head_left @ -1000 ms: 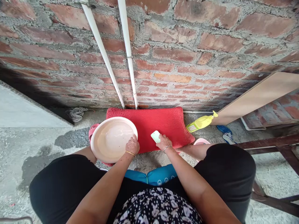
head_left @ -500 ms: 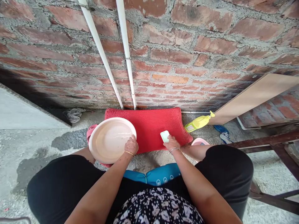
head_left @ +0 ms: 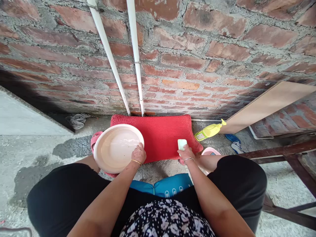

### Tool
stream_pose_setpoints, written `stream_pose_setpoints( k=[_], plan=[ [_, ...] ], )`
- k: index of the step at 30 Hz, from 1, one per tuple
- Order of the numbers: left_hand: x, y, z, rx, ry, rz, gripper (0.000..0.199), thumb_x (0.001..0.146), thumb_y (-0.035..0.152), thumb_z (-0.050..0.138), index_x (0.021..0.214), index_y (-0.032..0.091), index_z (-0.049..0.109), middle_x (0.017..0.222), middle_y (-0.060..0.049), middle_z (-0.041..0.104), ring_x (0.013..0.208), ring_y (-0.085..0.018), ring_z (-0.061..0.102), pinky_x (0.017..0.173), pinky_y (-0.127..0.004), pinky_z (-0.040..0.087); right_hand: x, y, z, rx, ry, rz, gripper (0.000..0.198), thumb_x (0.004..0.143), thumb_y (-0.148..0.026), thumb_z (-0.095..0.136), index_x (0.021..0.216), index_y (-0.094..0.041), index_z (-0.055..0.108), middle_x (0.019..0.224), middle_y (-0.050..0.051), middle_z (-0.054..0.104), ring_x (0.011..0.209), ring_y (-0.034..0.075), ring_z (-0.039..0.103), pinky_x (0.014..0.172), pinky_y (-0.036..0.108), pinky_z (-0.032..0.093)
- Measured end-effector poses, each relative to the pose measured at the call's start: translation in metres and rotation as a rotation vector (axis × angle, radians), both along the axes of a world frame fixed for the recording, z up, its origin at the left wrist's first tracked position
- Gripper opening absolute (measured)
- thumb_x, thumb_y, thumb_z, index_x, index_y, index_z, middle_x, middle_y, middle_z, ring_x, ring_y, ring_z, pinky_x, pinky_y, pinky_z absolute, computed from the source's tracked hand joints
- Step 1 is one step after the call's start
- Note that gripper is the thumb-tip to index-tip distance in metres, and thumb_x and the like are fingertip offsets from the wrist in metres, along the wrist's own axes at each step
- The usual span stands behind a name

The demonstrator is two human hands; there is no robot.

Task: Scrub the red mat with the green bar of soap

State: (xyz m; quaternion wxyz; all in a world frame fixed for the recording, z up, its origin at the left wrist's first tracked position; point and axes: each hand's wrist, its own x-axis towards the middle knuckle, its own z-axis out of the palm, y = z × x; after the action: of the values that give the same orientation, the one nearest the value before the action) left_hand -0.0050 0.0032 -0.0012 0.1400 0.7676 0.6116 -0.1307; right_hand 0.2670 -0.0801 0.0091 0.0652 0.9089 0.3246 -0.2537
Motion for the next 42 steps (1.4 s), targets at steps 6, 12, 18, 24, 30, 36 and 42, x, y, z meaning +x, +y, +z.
stream_pose_setpoints(
  k=[6,12,18,24,30,36,42],
  plan=[
    [-0.002,0.000,-0.006,0.028,0.013,-0.016,0.049,0.086,0.023,0.036,0.132,0.005,0.032,0.103,-0.017,0.057,0.092,-0.020,0.060,0.075,-0.028,0.046,-0.025,0.010,-0.002,0.010,0.047,0.108,0.049,0.071,-0.043,0.057,0.115,-0.026,0.047,0.109,0.007,0.050,0.094,0.024,0.057,0.074,0.032,0.042],
    [0.001,0.000,-0.007,0.023,0.015,0.000,0.046,0.085,0.023,0.037,0.128,0.006,0.035,0.101,-0.016,0.056,0.089,-0.020,0.061,0.073,-0.027,0.046,0.040,-0.020,0.006,-0.054,-0.018,-0.275,0.057,0.073,-0.050,0.054,0.119,-0.018,0.045,0.111,0.016,0.051,0.098,0.028,0.057,0.069,0.033,0.043],
    [-0.001,0.000,-0.005,0.023,0.002,-0.006,0.047,0.086,0.023,0.037,0.129,0.005,0.034,0.102,-0.017,0.056,0.089,-0.020,0.061,0.073,-0.028,0.046,-0.014,0.005,0.000,0.045,0.011,0.071,0.051,0.075,-0.049,0.055,0.118,-0.024,0.046,0.110,0.009,0.050,0.092,0.022,0.056,0.073,0.032,0.042],
    [-0.002,0.001,-0.003,-0.009,-0.007,-0.010,0.050,0.085,0.023,0.037,0.131,0.004,0.032,0.104,-0.017,0.055,0.092,-0.021,0.059,0.073,-0.029,0.046,-0.035,0.013,-0.008,0.031,0.044,0.148,0.047,0.072,-0.045,0.058,0.115,-0.027,0.048,0.109,0.005,0.048,0.094,0.022,0.055,0.075,0.031,0.042],
    [0.001,0.001,0.000,-0.011,-0.001,-0.001,0.048,0.086,0.022,0.034,0.130,0.003,0.033,0.104,-0.017,0.055,0.092,-0.021,0.059,0.073,-0.028,0.045,0.035,-0.021,0.003,-0.090,-0.037,-0.219,0.055,0.076,-0.048,0.051,0.122,-0.019,0.042,0.111,0.015,0.049,0.099,0.028,0.056,0.072,0.034,0.043],
    [0.000,0.002,-0.001,-0.010,-0.013,0.005,0.048,0.086,0.021,0.034,0.130,0.003,0.033,0.103,-0.017,0.056,0.091,-0.021,0.059,0.074,-0.030,0.046,0.012,-0.007,-0.003,-0.042,-0.018,-0.129,0.054,0.075,-0.051,0.053,0.121,-0.024,0.043,0.113,0.011,0.049,0.098,0.026,0.056,0.075,0.033,0.042],
    [0.000,0.002,-0.004,-0.005,-0.017,0.004,0.048,0.086,0.022,0.033,0.130,0.003,0.033,0.103,-0.017,0.056,0.091,-0.021,0.059,0.074,-0.030,0.046,0.005,-0.007,-0.008,-0.037,0.005,-0.092,0.054,0.075,-0.050,0.053,0.122,-0.025,0.043,0.113,0.011,0.048,0.098,0.027,0.055,0.075,0.034,0.042]
  ],
)
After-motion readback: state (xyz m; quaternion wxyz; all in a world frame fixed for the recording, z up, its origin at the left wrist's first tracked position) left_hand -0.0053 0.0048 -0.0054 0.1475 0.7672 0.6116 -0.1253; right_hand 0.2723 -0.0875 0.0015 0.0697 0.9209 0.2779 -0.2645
